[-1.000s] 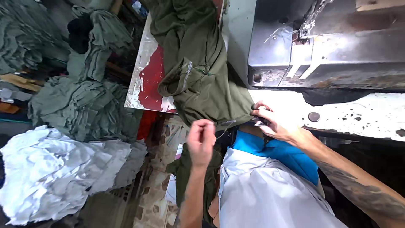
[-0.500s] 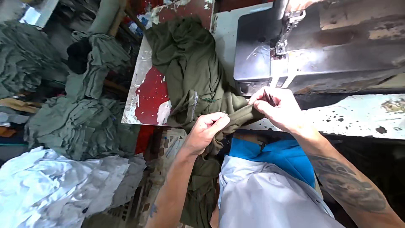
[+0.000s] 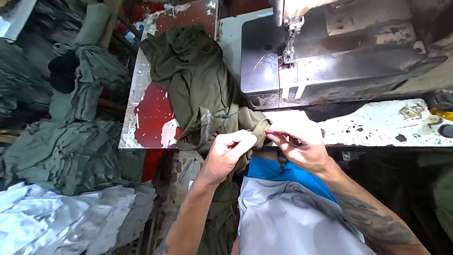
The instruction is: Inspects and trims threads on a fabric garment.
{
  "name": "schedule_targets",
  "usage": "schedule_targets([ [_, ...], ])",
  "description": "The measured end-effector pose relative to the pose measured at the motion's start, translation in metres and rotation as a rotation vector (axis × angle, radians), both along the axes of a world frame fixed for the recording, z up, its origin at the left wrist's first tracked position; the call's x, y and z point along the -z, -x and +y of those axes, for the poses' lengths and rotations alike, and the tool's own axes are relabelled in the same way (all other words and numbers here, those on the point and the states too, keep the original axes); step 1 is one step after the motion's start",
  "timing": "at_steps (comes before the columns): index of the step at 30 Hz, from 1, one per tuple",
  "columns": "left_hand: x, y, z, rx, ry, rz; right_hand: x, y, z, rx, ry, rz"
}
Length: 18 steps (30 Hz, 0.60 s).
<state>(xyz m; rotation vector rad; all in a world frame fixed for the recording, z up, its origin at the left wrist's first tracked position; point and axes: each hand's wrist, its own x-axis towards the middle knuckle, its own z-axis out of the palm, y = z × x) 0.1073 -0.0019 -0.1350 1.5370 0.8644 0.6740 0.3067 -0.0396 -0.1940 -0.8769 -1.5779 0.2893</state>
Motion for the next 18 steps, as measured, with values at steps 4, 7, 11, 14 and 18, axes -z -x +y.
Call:
schedule_targets([
  [4, 0.005, 0.002, 0.000, -0.014, -0.021, -0.020, -0.002, -0.001, -0.002, -0.086, 0.016, 0.050],
  [7, 0.007, 0.000, -0.002, -0.052, 0.019, -0.030, -0.003, -0.003, -0.009, -0.099, 0.012, 0.031],
  [11, 0.008, -0.002, -0.002, -0.052, 0.019, -0.055, -0.007, -0.004, -0.027, -0.148, 0.079, -0.088],
  [14, 0.008, -0.003, -0.003, -0.046, -0.105, -0.030, -0.016, -0.011, -0.038, 0.013, 0.334, -0.153],
  [18, 0.004, -0.004, -0.008, -0.044, -0.296, 0.040, -0.040, -0.019, -0.041, 0.089, 0.347, -0.242],
])
